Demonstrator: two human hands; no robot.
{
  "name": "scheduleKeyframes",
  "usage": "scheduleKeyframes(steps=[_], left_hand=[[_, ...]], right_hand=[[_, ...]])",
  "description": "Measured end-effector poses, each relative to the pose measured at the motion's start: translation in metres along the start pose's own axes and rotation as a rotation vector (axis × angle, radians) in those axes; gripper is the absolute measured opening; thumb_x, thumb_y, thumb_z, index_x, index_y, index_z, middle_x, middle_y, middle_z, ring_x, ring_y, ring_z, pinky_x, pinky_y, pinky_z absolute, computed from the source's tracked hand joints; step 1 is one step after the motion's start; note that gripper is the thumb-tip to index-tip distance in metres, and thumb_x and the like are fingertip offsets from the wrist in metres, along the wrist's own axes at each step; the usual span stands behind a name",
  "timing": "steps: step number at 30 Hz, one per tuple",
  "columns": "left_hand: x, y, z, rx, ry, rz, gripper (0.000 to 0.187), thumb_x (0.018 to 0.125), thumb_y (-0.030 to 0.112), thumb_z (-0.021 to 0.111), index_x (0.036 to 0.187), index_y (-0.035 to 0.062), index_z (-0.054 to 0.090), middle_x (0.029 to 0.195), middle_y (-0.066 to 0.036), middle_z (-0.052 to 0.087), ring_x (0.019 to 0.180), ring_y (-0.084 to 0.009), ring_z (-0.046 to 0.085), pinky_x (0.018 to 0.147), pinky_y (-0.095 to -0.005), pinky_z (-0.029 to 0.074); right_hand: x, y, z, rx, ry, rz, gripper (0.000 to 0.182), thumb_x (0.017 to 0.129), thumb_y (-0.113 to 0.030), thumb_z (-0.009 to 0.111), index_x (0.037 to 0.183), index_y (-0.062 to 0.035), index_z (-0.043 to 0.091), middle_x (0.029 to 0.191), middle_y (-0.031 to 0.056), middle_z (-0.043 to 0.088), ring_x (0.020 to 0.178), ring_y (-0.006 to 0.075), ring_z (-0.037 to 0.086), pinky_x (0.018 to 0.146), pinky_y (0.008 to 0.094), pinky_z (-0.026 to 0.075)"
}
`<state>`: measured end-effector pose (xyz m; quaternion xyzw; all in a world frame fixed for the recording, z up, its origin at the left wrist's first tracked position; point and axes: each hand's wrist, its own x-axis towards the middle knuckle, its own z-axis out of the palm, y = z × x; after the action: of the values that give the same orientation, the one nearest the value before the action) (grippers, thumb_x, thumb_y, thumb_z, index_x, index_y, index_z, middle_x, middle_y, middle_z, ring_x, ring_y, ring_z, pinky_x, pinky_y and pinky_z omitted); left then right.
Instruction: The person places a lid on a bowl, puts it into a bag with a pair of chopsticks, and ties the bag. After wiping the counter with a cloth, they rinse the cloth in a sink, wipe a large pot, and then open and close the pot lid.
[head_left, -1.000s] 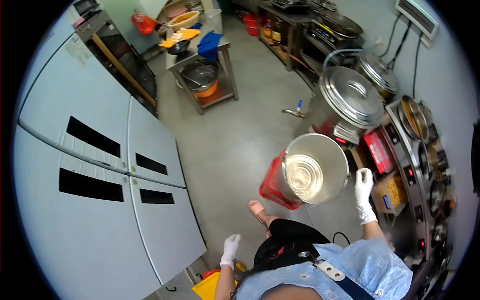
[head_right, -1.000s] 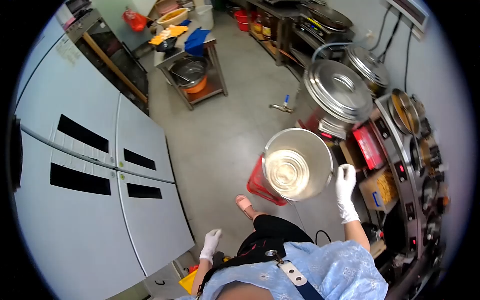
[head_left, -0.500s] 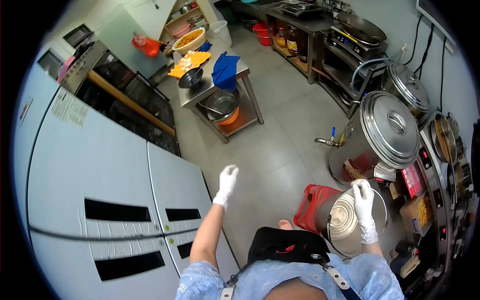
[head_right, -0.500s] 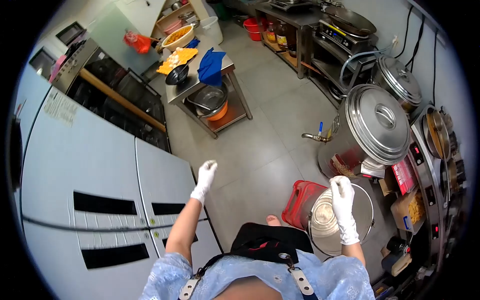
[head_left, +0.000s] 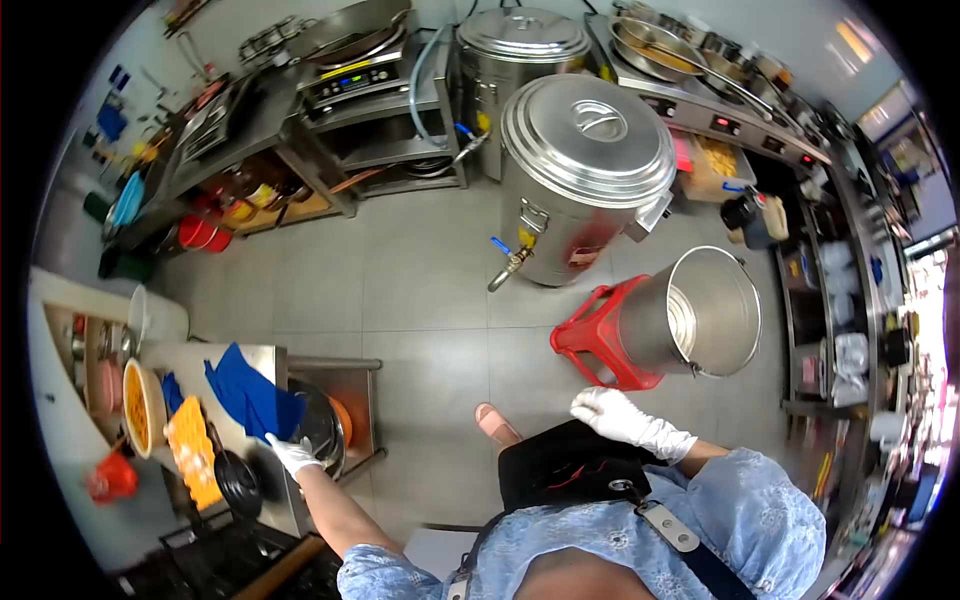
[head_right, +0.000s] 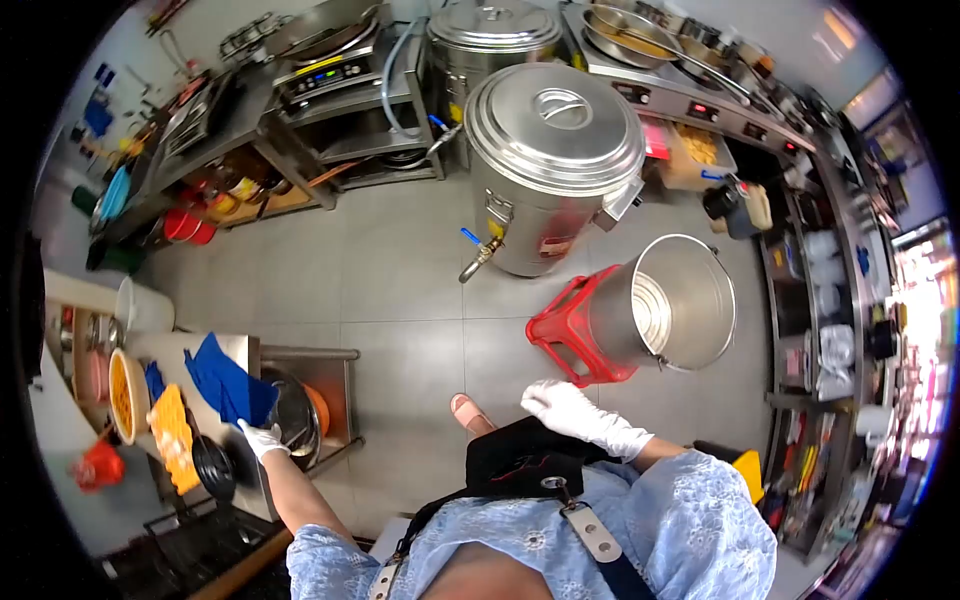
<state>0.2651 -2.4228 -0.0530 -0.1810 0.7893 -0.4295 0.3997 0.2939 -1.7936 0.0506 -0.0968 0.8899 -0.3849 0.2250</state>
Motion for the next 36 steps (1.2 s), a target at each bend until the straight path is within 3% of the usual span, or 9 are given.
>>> scheduleKeyframes(steps=[7,8,10,12,13,16,20,24,36], left_hand=[[0.091,-0.006,0.016,0.004,0.194,0.33,0.043,0.098,0.032,0.033,0.136,0.0131,0.04,0.14,-0.004,0.045,0.116,-0.0207,0.053,0.097,-0.0376,0.034],[0.07,-0.011,-0.013,-0.098,0.179,0.253,0.035,0.097,0.02,0.036,0.127,0.0073,0.049,0.124,-0.006,0.059,0.097,-0.0238,0.064,0.085,-0.0342,0.043],[0.087,0.012,-0.008,-0.719,0.175,-0.052,0.027,0.095,0.017,0.042,0.107,-0.0006,0.059,0.101,-0.011,0.067,0.083,-0.0251,0.063,0.074,-0.0336,0.047],[0.029,0.032,-0.06,-2.205,0.447,-0.191,0.024,0.093,0.016,0.049,0.103,-0.0029,0.059,0.098,-0.011,0.066,0.08,-0.0222,0.061,0.073,-0.0332,0.047],[-0.001,0.035,-0.091,-2.286,0.517,-0.094,0.022,0.092,0.015,0.052,0.101,-0.0041,0.059,0.096,-0.012,0.066,0.079,-0.0207,0.06,0.072,-0.0331,0.047],[-0.099,0.033,-0.175,-2.189,0.515,0.365,0.023,0.089,0.013,0.059,0.101,-0.007,0.058,0.094,-0.012,0.065,0.079,-0.0177,0.058,0.074,-0.0321,0.047],[-0.191,0.038,-0.256,-2.059,0.355,0.921,0.028,0.087,0.012,0.061,0.108,-0.0055,0.058,0.095,-0.012,0.065,0.085,-0.0168,0.059,0.08,-0.0297,0.046],[-0.211,0.066,-0.291,-1.963,0.043,1.279,0.023,0.089,0.011,0.061,0.107,-0.0035,0.062,0.102,-0.007,0.065,0.092,-0.0145,0.058,0.085,-0.0282,0.044],[-0.215,0.172,-0.445,-2.017,-0.358,1.19,0.026,0.089,0.01,0.061,0.112,-0.0039,0.062,0.098,-0.001,0.065,0.087,-0.0084,0.056,0.082,-0.0229,0.044]], right_hand=[[0.051,-0.057,0.042,-0.095,-0.135,0.012,0.027,0.09,-0.026,0.051,0.098,-0.0029,0.062,0.1,0.0154,0.063,0.097,0.0326,0.059,0.085,0.0395,0.045],[0.06,-0.063,0.044,-0.067,-0.139,0.008,0.027,0.09,-0.025,0.051,0.099,-0.0028,0.062,0.1,0.0158,0.063,0.097,0.0329,0.059,0.086,0.0397,0.044],[0.082,-0.068,0.055,-0.003,-0.117,-0.001,0.026,0.09,-0.024,0.05,0.1,-0.0022,0.062,0.098,0.0167,0.063,0.096,0.0332,0.059,0.084,0.0398,0.044],[0.114,-0.067,0.071,0.31,-0.076,0.109,0.028,0.091,-0.025,0.052,0.101,-0.0009,0.061,0.096,0.0164,0.064,0.092,0.0308,0.06,0.082,0.0377,0.045],[0.138,-0.052,0.093,0.493,-0.012,0.078,0.029,0.091,-0.027,0.054,0.102,-0.0009,0.061,0.095,0.0133,0.066,0.091,0.027,0.061,0.081,0.0374,0.046],[0.204,-0.049,0.108,1.055,-0.186,0.236,0.042,0.093,-0.025,0.052,0.131,-0.0075,0.047,0.112,0.0108,0.06,0.098,0.0254,0.059,0.087,0.0382,0.047],[0.244,-0.059,0.103,1.305,-0.333,0.361,0.05,0.093,-0.014,0.048,0.141,-0.0106,0.034,0.118,0.0144,0.055,0.097,0.0232,0.057,0.087,0.0396,0.049],[0.237,-0.015,0.055,1.197,0.003,0.133,0.026,0.083,0.001,0.046,0.094,-0.0053,0.068,0.083,0.004,0.063,0.08,0.0142,0.059,0.071,0.0277,0.048],[0.171,0.074,-0.186,0.488,0.831,0.154,0.017,0.08,-0.001,0.059,0.096,-0.0052,0.064,0.092,0.0074,0.061,0.083,0.0143,0.058,0.076,0.0259,0.046]])
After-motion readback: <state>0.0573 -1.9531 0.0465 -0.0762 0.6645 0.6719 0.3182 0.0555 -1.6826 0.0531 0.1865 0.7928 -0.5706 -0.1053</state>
